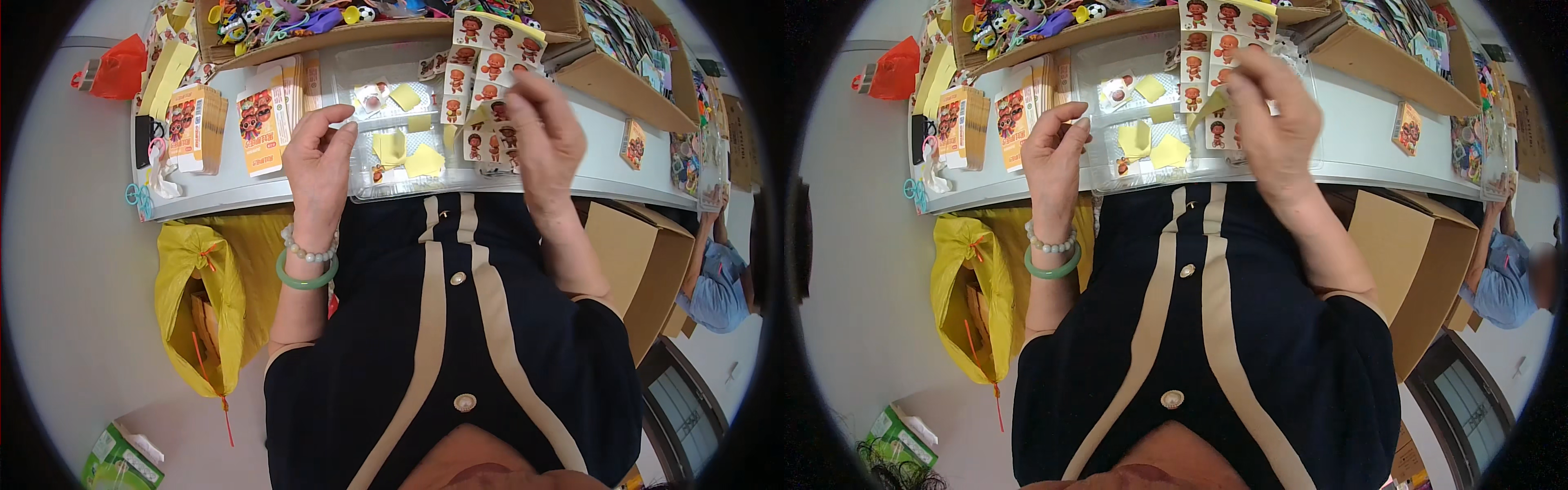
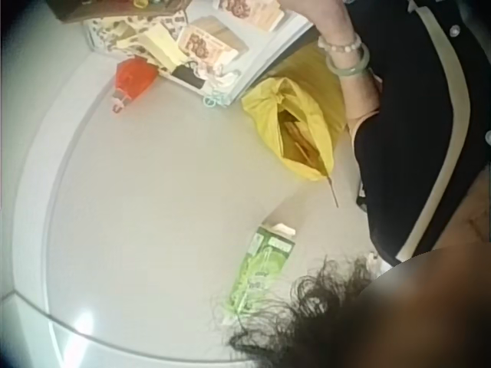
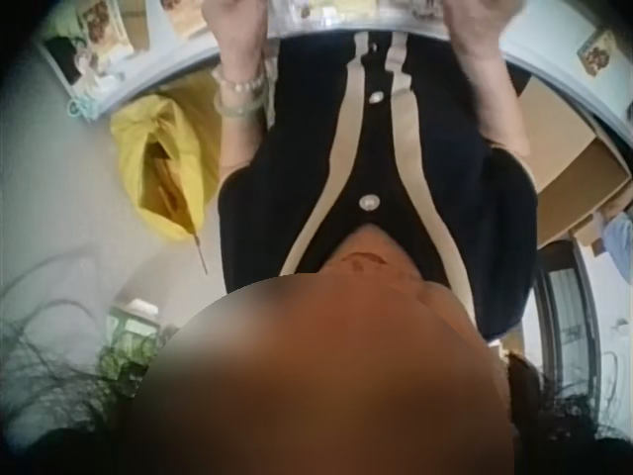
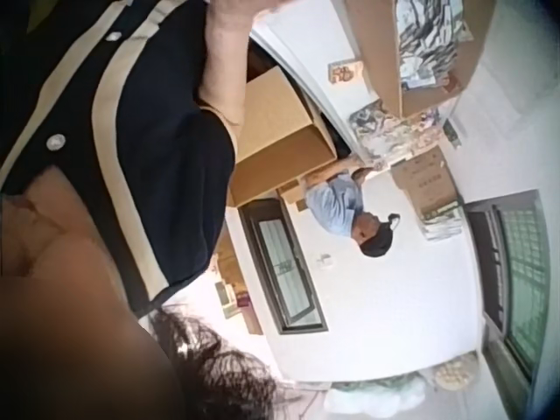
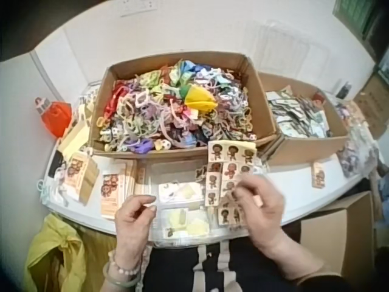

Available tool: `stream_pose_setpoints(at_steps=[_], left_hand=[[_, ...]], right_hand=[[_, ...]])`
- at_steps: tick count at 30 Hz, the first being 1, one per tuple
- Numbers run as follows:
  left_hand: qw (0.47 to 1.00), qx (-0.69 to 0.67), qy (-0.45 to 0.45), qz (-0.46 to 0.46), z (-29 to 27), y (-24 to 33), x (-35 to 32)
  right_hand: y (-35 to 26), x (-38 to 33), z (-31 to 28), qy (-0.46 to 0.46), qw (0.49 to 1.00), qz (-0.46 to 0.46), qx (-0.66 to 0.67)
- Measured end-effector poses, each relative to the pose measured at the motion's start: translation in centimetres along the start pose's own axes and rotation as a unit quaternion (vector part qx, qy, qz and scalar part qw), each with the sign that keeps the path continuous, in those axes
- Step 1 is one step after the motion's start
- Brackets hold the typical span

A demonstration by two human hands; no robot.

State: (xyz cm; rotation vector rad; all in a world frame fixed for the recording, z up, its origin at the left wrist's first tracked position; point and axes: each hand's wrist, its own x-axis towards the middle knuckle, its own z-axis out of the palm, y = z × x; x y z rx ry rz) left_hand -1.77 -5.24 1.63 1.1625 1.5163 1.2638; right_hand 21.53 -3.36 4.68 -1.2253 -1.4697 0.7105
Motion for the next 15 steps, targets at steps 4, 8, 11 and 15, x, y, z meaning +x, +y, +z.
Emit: stream_pose_setpoints(at_steps=[4,8,11,15], left_hand=[[1.0,0.019,-0.019,0.003,0.8,-0.4,-0.2],[0.999,0.022,-0.028,0.001,1.7,0.1,-0.1],[0.998,0.028,-0.051,-0.001,1.9,0.8,-0.2],[0.996,-0.025,-0.081,-0.02,2.2,1.4,-0.3]], right_hand=[[2.6,1.1,-2.0,0.093,0.989,0.024,-0.108],[3.2,2.0,-1.2,-0.049,0.969,0.242,0.02],[4.1,1.9,-1.1,-0.041,0.964,0.234,0.117],[1.8,1.7,-1.4,-0.017,0.96,0.153,0.235]])
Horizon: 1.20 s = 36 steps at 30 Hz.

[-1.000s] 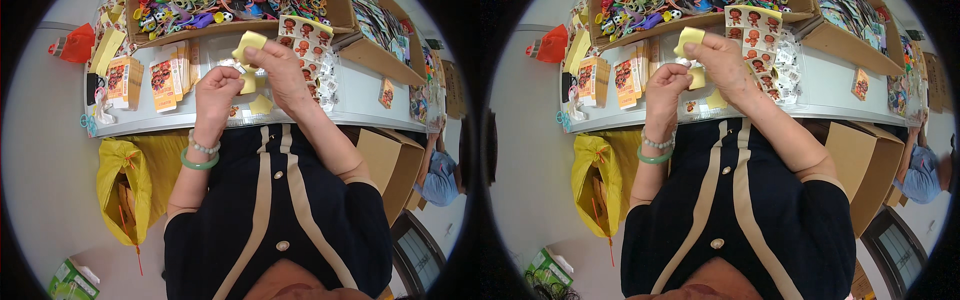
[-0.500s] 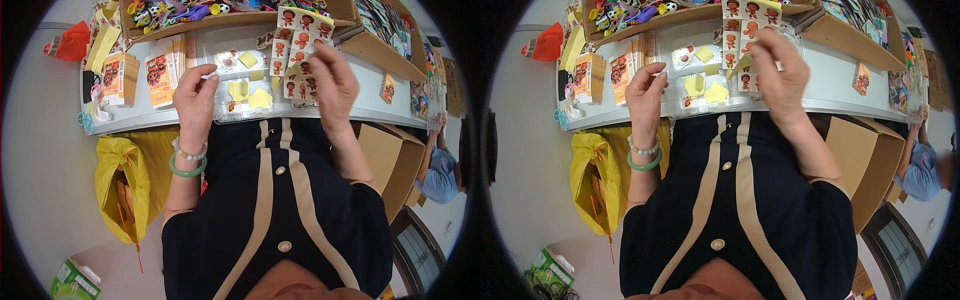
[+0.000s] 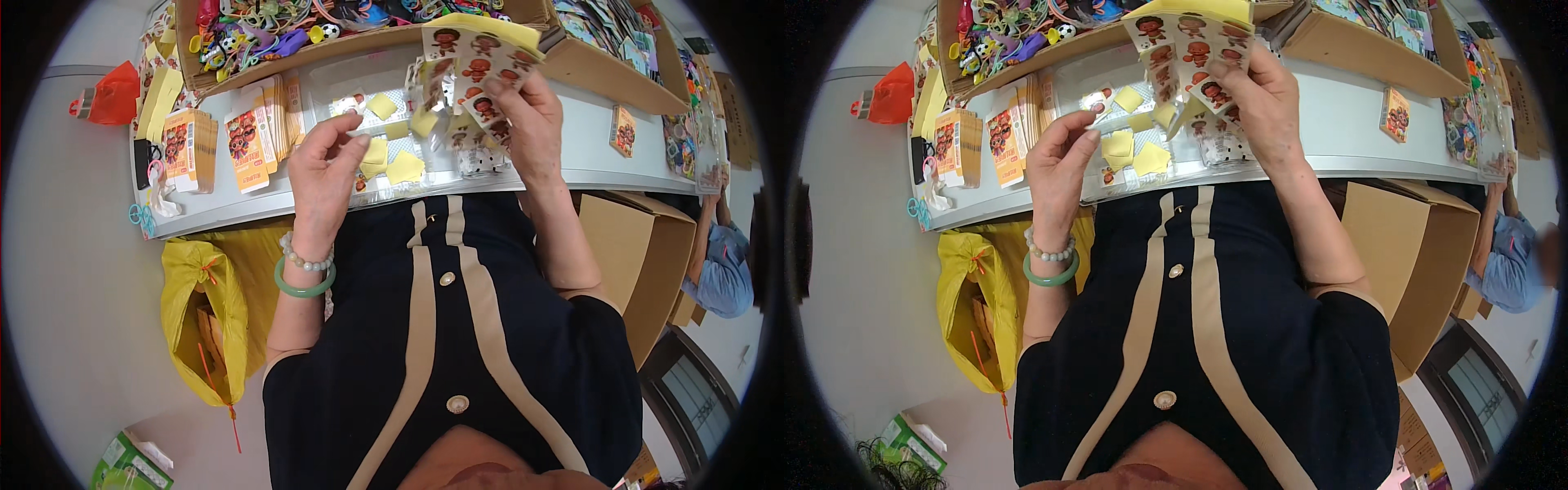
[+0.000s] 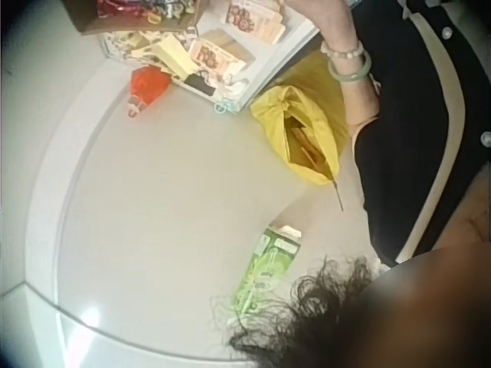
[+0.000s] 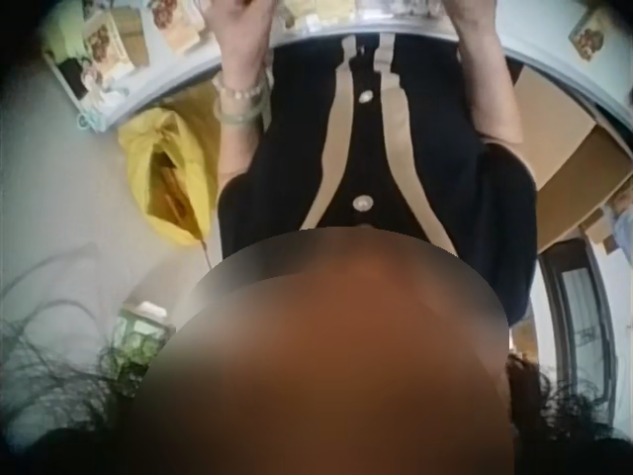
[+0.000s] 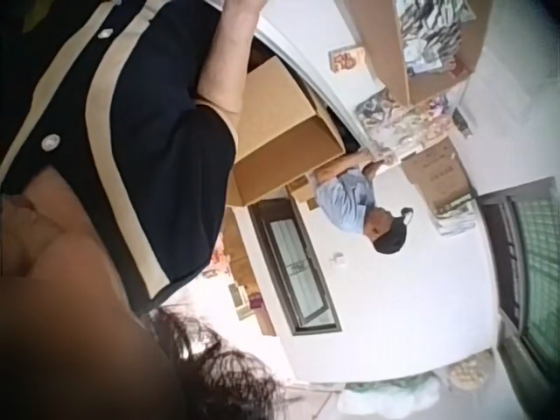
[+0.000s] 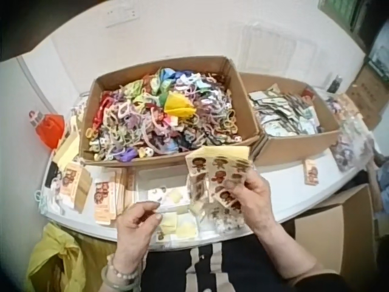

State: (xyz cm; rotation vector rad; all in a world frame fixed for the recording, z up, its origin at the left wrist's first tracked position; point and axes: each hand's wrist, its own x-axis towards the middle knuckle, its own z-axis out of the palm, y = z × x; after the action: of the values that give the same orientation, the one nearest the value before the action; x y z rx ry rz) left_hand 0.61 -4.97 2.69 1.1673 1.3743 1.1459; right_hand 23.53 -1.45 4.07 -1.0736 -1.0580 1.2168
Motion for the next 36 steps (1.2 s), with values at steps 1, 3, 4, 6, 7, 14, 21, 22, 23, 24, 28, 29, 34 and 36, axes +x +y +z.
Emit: stream_pose_setpoints(at_steps=[1,3,4,6,7,14,21,22,23,24,28,29,34,36], left_hand=[[0.999,-0.032,-0.017,0.012,0.4,0.4,0.1],[0.995,-0.037,0.019,0.091,2.0,2.2,0.6],[0.983,-0.041,0.053,0.168,2.5,2.8,0.9],[0.987,-0.015,-0.008,0.157,1.6,2.9,1.9],[0.987,0.012,-0.068,0.144,1.2,3.1,2.2],[0.967,-0.248,-0.028,-0.055,1.8,-0.2,2.9],[0.944,-0.311,0.004,-0.108,0.0,-0.3,3.2],[0.94,-0.319,-0.001,-0.125,0.5,0.7,3.0],[0.935,-0.326,-0.006,-0.141,0.7,1.3,2.9],[0.94,-0.306,-0.035,-0.145,0.6,0.9,3.0],[0.959,-0.251,0.011,-0.132,-0.7,0.2,3.6],[0.958,-0.252,0.011,-0.132,-0.7,0.3,3.6],[0.92,-0.327,-0.1,-0.191,-0.4,0.5,3.0],[0.915,-0.322,-0.132,-0.205,-0.4,0.7,2.8]], right_hand=[[-0.6,-0.1,0.2,-0.004,0.999,-0.016,0.037],[-1.3,0.1,0.3,-0.033,0.999,-0.033,0.02],[-1.8,0.3,0.6,-0.086,0.996,-0.017,-0.03],[-1.7,1.1,1.4,-0.185,0.975,-0.007,-0.12],[-2.0,1.2,2.2,-0.21,0.971,-0.001,-0.114],[1.2,3.4,4.6,-0.117,0.992,-0.022,-0.049],[-0.5,3.5,2.4,-0.047,0.983,0.06,-0.166],[-0.1,3.7,1.3,-0.063,0.975,0.021,-0.213],[0.3,3.9,0.5,-0.078,0.963,-0.019,-0.258],[-0.1,3.8,0.4,-0.079,0.962,-0.019,-0.259],[-0.8,4.4,-1.9,-0.025,0.961,0.042,-0.271],[-0.7,4.7,-2.7,-0.028,0.967,0.049,-0.248],[-1.4,3.5,-0.9,-0.049,0.802,-0.115,-0.584],[-2.1,2.8,-0.3,-0.02,0.778,-0.203,-0.594]])
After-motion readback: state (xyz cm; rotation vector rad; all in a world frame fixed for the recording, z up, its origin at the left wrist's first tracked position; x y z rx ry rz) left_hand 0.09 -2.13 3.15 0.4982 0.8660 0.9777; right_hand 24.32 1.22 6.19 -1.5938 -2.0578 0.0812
